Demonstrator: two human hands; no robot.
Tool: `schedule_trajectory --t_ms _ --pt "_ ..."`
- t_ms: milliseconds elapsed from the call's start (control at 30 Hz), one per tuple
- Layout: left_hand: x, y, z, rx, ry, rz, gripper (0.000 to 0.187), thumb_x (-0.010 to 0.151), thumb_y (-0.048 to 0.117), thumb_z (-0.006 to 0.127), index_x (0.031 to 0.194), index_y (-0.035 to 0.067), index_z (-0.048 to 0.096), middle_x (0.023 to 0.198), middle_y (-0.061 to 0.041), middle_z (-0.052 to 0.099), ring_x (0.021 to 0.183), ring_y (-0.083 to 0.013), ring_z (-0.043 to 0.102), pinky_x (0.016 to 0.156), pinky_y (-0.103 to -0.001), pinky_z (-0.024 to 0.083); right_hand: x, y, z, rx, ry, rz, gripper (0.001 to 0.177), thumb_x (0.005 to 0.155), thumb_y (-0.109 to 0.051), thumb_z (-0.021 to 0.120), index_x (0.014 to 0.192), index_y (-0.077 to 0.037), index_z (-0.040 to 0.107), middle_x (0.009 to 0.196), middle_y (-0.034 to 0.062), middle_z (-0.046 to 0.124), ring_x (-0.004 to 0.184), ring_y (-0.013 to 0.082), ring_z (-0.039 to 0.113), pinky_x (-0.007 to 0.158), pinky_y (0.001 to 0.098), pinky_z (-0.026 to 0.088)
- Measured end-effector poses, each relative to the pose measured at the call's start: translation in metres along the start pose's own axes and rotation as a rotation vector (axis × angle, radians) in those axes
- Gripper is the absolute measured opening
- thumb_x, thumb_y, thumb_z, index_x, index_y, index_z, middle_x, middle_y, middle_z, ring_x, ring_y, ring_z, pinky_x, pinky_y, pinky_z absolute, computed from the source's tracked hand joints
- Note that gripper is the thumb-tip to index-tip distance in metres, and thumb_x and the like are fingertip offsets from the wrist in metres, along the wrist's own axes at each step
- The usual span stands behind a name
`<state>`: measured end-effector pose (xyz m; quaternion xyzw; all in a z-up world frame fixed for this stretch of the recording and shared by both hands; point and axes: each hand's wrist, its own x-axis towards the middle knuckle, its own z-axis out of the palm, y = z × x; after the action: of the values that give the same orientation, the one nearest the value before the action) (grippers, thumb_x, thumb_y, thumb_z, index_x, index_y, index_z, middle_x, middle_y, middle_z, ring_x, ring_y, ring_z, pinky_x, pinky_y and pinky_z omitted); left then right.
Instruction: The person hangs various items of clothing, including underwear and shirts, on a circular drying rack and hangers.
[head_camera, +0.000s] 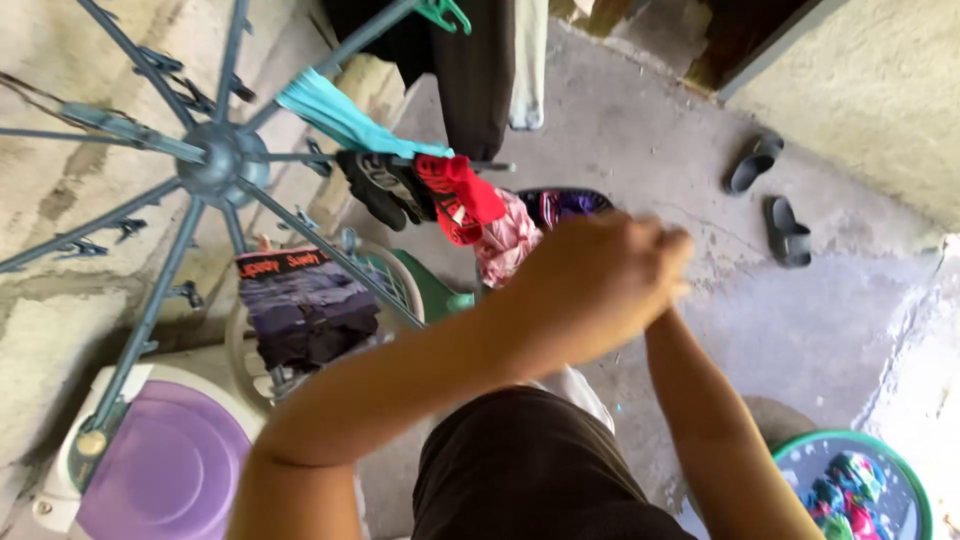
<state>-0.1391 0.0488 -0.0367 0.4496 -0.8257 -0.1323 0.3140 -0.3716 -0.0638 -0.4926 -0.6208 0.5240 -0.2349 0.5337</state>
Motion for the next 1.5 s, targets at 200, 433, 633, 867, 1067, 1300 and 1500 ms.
schedule_trajectory --t_ms 200,433,633,867,1067,1300,1500 --pt "-0.097 -0.131 0.339 -0.109 -0.318 -0.495 0.017 0.080 0.012 0.063 0.087 0.005 0.077 0.091 -0.017 0.076 0.079 -0.0310 0.073 0.078 -0.048 0.057 -0.050 0.064 0.046 -0.364 -0.009 0.096 0.042 0.084 -0.016 0.068 0.126 -0.013 0.068 0.128 0.0180 0.063 0.114 0.0320 0.059 0.094 0.0411 0.050" --pt "-0.228 -0.223 0.458 0.156 -0.149 -0.639 0.026 0.060 0.020 0.079 0.077 0.001 0.075 0.126 -0.039 0.063 0.107 -0.0493 0.064 0.089 -0.053 0.050 -0.062 0.085 0.043 -0.516 -0.099 0.207 0.037 0.088 -0.026 0.069 0.124 -0.022 0.074 0.133 0.0143 0.069 0.122 0.0327 0.065 0.104 0.0421 0.052" --pt "-0.193 -0.195 0.415 0.002 -0.025 -0.948 0.016 0.086 0.017 0.075 0.085 0.002 0.071 0.093 -0.020 0.072 0.091 -0.0373 0.070 0.083 -0.047 0.055 -0.071 0.061 0.026 -0.424 -0.197 0.305 0.039 0.089 -0.027 0.069 0.128 -0.021 0.069 0.128 0.0140 0.070 0.115 0.0335 0.068 0.098 0.0419 0.053" --pt "-0.121 -0.139 0.324 -0.429 0.265 -0.879 0.011 0.079 0.006 0.071 0.086 0.001 0.063 0.085 -0.011 0.067 0.074 -0.0210 0.066 0.069 -0.034 0.055 -0.054 0.090 0.030 -0.433 -0.190 0.183 0.035 0.091 -0.021 0.068 0.125 -0.016 0.070 0.130 0.0170 0.068 0.121 0.0362 0.064 0.102 0.0439 0.052" --pt "-0.084 -0.115 0.228 -0.692 0.285 -0.792 0.012 0.092 0.011 0.067 0.099 0.002 0.067 0.093 -0.008 0.071 0.085 -0.0151 0.067 0.080 -0.029 0.054 -0.053 -0.106 -0.022 -0.196 -0.023 -0.391 0.064 0.075 -0.007 0.074 0.138 -0.005 0.059 0.138 0.0241 0.059 0.126 0.0418 0.056 0.103 0.0470 0.046" --pt "-0.054 -0.110 0.122 -0.283 0.050 -0.523 0.046 0.073 0.027 0.084 0.106 -0.002 0.071 0.104 -0.018 0.071 0.099 -0.0325 0.069 0.087 -0.041 0.053 -0.036 -0.185 -0.066 -0.416 -0.288 -0.183 0.049 0.080 -0.013 0.082 0.127 -0.014 0.067 0.109 0.0132 0.075 0.096 0.0284 0.073 0.084 0.0411 0.057" --pt "-0.019 -0.094 0.093 0.215 -0.128 -0.734 0.031 0.085 0.033 0.079 0.091 0.002 0.075 0.097 -0.022 0.072 0.095 -0.0396 0.069 0.086 -0.049 0.054 -0.053 -0.227 -0.124 -0.508 -0.138 -0.256 0.036 0.080 -0.017 0.082 0.112 -0.011 0.067 0.084 0.0118 0.076 0.075 0.0236 0.073 0.070 0.0407 0.057"
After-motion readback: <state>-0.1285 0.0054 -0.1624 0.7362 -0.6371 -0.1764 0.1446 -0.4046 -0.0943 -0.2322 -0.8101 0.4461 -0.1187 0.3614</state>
